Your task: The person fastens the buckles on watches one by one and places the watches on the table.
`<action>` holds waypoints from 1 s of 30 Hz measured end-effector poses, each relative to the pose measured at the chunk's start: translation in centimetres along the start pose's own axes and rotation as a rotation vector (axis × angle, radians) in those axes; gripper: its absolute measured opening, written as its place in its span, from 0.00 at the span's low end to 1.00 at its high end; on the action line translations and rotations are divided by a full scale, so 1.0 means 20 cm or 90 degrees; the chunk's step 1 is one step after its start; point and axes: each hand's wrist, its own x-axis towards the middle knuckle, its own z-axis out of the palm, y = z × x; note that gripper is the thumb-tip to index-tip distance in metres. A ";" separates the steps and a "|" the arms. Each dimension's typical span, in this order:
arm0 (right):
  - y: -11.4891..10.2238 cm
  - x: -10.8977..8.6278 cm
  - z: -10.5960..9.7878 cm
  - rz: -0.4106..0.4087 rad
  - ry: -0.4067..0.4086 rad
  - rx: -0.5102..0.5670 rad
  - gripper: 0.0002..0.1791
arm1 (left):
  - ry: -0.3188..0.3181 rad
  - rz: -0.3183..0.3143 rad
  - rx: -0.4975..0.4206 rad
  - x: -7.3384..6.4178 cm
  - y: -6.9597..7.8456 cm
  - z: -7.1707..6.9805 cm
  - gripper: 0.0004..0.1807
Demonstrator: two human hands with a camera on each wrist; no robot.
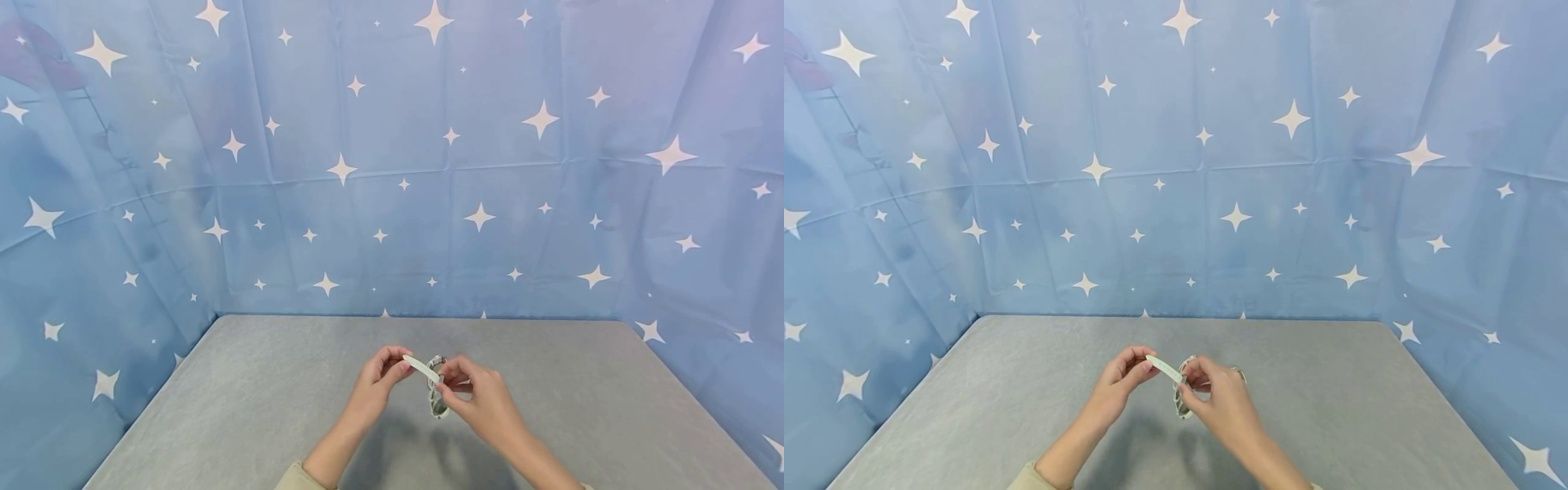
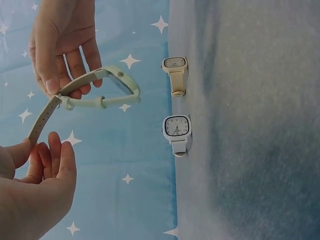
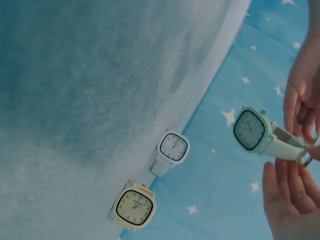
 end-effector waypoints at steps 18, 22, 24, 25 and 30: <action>-0.01 0.00 -0.01 0.035 0.005 0.055 0.11 | 0.018 -0.011 0.009 0.00 0.01 -0.01 0.15; -0.02 0.00 -0.02 0.038 0.005 0.053 0.11 | 0.010 -0.011 0.028 0.00 -0.01 -0.01 0.14; -0.02 0.00 -0.02 0.031 0.008 0.054 0.11 | 0.000 -0.013 0.034 0.00 -0.02 -0.01 0.14; -0.02 0.00 -0.02 0.027 0.009 0.054 0.11 | -0.007 -0.012 0.035 0.00 -0.02 -0.01 0.14; -0.01 0.00 -0.01 0.016 0.009 0.060 0.11 | -0.042 -0.018 0.045 0.00 -0.04 0.00 0.14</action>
